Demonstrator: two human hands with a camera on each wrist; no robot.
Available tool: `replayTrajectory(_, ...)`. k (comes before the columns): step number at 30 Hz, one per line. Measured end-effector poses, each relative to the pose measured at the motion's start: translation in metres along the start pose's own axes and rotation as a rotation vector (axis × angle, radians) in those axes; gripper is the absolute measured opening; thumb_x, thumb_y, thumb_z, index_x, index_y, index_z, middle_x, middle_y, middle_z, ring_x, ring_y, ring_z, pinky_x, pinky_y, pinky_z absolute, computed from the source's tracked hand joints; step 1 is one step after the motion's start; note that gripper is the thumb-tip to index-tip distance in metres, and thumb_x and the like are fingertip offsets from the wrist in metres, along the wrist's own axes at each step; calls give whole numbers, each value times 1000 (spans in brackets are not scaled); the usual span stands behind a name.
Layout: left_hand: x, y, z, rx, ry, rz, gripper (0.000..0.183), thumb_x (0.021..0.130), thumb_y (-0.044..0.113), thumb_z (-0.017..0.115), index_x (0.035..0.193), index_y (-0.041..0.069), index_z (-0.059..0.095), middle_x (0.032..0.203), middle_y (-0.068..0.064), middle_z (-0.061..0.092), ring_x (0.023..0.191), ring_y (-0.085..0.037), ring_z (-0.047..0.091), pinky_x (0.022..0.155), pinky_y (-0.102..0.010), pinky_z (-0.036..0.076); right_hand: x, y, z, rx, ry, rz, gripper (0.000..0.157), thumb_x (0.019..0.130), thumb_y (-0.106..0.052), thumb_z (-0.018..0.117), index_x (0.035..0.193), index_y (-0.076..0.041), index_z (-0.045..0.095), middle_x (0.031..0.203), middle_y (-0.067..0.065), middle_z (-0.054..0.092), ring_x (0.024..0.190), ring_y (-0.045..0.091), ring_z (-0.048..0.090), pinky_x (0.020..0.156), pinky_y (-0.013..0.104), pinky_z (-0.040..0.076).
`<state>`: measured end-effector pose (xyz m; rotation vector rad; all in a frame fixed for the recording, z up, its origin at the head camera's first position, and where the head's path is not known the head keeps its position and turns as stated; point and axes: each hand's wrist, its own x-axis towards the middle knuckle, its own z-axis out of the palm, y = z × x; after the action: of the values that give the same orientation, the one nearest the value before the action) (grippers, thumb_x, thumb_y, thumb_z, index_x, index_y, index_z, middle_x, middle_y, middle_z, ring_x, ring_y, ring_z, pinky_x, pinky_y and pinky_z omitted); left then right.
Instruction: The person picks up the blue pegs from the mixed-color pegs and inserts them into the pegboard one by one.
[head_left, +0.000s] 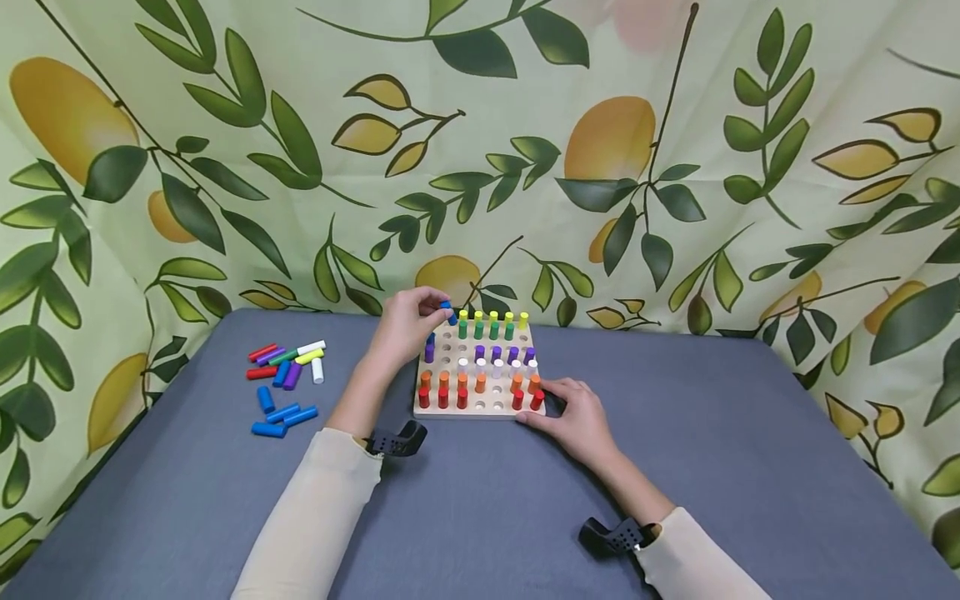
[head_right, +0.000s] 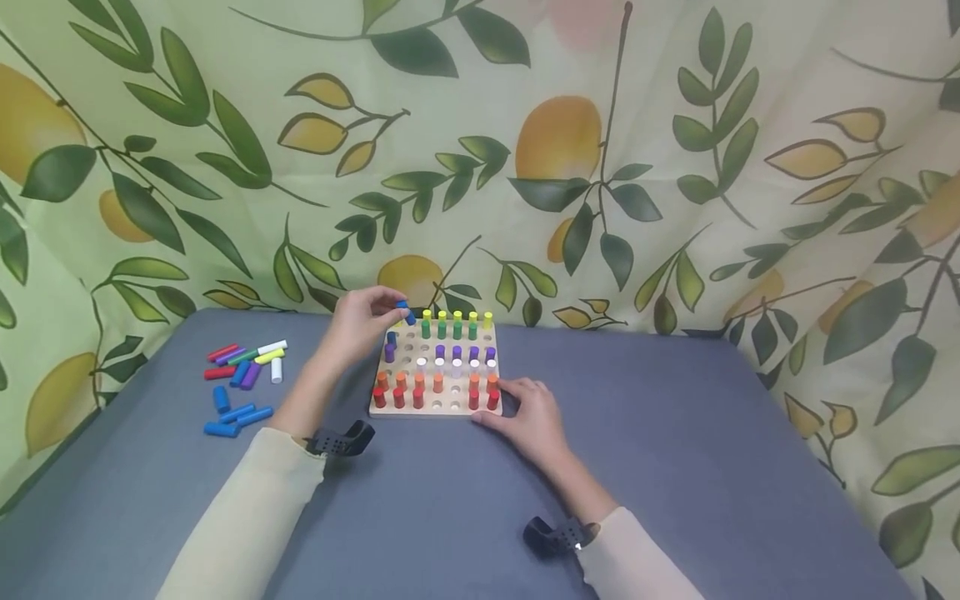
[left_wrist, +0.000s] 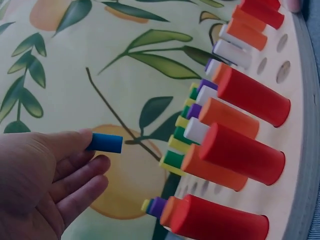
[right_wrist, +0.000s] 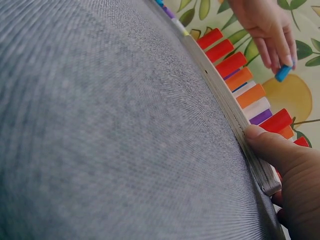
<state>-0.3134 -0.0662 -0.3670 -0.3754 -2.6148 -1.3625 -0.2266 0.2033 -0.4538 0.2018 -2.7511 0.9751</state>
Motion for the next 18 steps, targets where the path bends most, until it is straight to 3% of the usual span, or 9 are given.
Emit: replayTrajectory(18,2,-26,13,56,-15,-66,25,98,15,67,119,3,71,109,-14,73,102,-29,68,94,-43,56,1,2,1,-23,-2,-1,66,74,-41,89,127,-6,71,118,13,73,115,32,62,100,54,46)
